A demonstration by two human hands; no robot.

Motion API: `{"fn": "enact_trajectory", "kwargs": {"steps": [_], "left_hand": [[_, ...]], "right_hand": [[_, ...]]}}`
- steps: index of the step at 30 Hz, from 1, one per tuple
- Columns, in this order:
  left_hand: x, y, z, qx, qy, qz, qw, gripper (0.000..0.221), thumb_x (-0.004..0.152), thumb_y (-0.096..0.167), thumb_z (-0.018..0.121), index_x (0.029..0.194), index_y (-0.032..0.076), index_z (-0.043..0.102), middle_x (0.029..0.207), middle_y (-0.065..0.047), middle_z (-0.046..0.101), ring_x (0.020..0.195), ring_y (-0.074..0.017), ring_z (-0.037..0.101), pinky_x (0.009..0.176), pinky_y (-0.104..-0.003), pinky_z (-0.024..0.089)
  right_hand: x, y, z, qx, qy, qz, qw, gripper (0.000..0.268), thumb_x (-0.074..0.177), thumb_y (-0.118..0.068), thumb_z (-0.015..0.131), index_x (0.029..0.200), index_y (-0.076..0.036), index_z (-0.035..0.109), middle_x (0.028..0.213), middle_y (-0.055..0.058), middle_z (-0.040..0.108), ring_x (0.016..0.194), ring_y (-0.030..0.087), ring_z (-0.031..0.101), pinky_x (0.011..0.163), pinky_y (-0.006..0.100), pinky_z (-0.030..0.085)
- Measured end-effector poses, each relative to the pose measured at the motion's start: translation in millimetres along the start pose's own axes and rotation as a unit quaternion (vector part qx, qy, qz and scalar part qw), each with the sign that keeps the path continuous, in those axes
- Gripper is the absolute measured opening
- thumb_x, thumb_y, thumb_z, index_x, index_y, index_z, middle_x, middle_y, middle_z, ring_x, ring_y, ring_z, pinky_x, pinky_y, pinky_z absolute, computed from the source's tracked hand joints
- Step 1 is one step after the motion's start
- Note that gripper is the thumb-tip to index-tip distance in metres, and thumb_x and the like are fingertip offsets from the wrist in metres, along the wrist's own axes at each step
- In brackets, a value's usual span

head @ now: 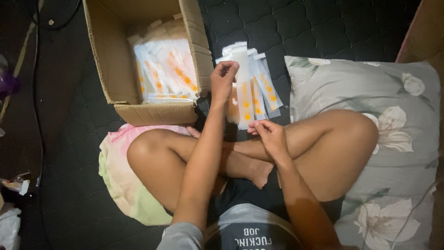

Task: Sorting and packing individual plastic-wrapped pouches into a cardboard box while sitting on the floor.

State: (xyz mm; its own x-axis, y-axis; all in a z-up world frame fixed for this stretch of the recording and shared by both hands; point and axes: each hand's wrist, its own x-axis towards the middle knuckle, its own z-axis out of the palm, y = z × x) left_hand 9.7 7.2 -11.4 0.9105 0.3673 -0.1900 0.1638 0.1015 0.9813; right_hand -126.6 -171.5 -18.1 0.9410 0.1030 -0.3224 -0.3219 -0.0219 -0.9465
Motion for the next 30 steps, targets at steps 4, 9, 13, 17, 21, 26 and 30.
{"fn": "enact_trajectory", "kwargs": {"steps": [4,9,13,17,21,26,30], "left_hand": [[1.6,-6.7,2.8,-0.010,0.010,-0.011,1.000,0.014,0.088,0.021,0.076,0.098,0.012,0.075,0.082,-0.004,0.067,0.061,-0.0123,0.058,0.064,-0.029,0.047],[8.2,-15.6,-0.9,0.003,0.016,0.000,1.000,0.015,0.086,0.020,0.077,0.098,0.010,0.075,0.082,-0.006,0.068,0.060,-0.0127,0.057,0.062,-0.029,0.046],[8.8,-16.8,-0.6,0.011,0.016,-0.018,1.000,0.015,0.086,0.021,0.077,0.098,0.012,0.076,0.085,-0.006,0.070,0.062,-0.0138,0.058,0.064,-0.031,0.045],[5.5,-14.0,0.3,0.005,0.028,-0.044,0.999,0.015,0.086,0.023,0.076,0.097,0.014,0.076,0.086,-0.004,0.070,0.063,-0.0122,0.058,0.065,-0.030,0.044],[6.3,-16.5,-0.2,-0.016,0.035,-0.052,0.998,0.015,0.086,0.022,0.077,0.098,0.014,0.075,0.086,-0.004,0.068,0.064,-0.0121,0.056,0.065,-0.030,0.042],[17.4,-34.1,0.6,0.023,0.027,-0.035,0.999,0.014,0.086,0.022,0.076,0.098,0.014,0.075,0.086,-0.005,0.070,0.064,-0.0139,0.060,0.063,-0.030,0.045],[21.0,-38.2,1.5,0.102,0.019,-0.003,0.995,0.013,0.090,0.017,0.073,0.100,0.009,0.075,0.091,-0.011,0.070,0.068,-0.0166,0.058,0.065,-0.033,0.047]], "right_hand": [[0.8,-1.3,0.1,-0.019,-0.001,-0.003,1.000,0.019,0.101,-0.009,0.062,0.097,0.000,0.078,0.083,0.017,0.078,0.073,0.017,0.074,0.074,0.029,0.061],[0.5,-5.8,-0.1,-0.026,-0.015,-0.009,1.000,0.021,0.103,-0.014,0.063,0.097,0.000,0.078,0.084,0.016,0.078,0.076,0.016,0.073,0.077,0.029,0.061],[-3.2,-18.2,1.5,-0.039,-0.014,0.000,0.999,0.020,0.102,-0.013,0.063,0.099,-0.002,0.079,0.084,0.015,0.078,0.075,0.016,0.074,0.076,0.029,0.061],[-1.8,-14.6,1.1,-0.039,-0.011,-0.008,0.999,0.019,0.102,-0.012,0.064,0.098,-0.001,0.079,0.084,0.015,0.078,0.075,0.016,0.074,0.075,0.029,0.061],[0.8,-10.3,1.9,-0.035,-0.009,-0.016,0.999,0.016,0.101,-0.008,0.064,0.100,-0.001,0.079,0.085,0.015,0.078,0.076,0.016,0.074,0.076,0.029,0.061],[1.3,-10.8,3.7,-0.054,-0.011,0.009,0.998,0.014,0.097,-0.009,0.069,0.105,-0.005,0.079,0.089,0.013,0.078,0.082,0.015,0.073,0.081,0.028,0.060],[4.7,-10.2,8.4,-0.081,-0.027,0.034,0.996,0.025,0.094,-0.009,0.073,0.118,-0.001,0.074,0.112,0.020,0.075,0.101,0.026,0.073,0.089,0.033,0.059]]}}
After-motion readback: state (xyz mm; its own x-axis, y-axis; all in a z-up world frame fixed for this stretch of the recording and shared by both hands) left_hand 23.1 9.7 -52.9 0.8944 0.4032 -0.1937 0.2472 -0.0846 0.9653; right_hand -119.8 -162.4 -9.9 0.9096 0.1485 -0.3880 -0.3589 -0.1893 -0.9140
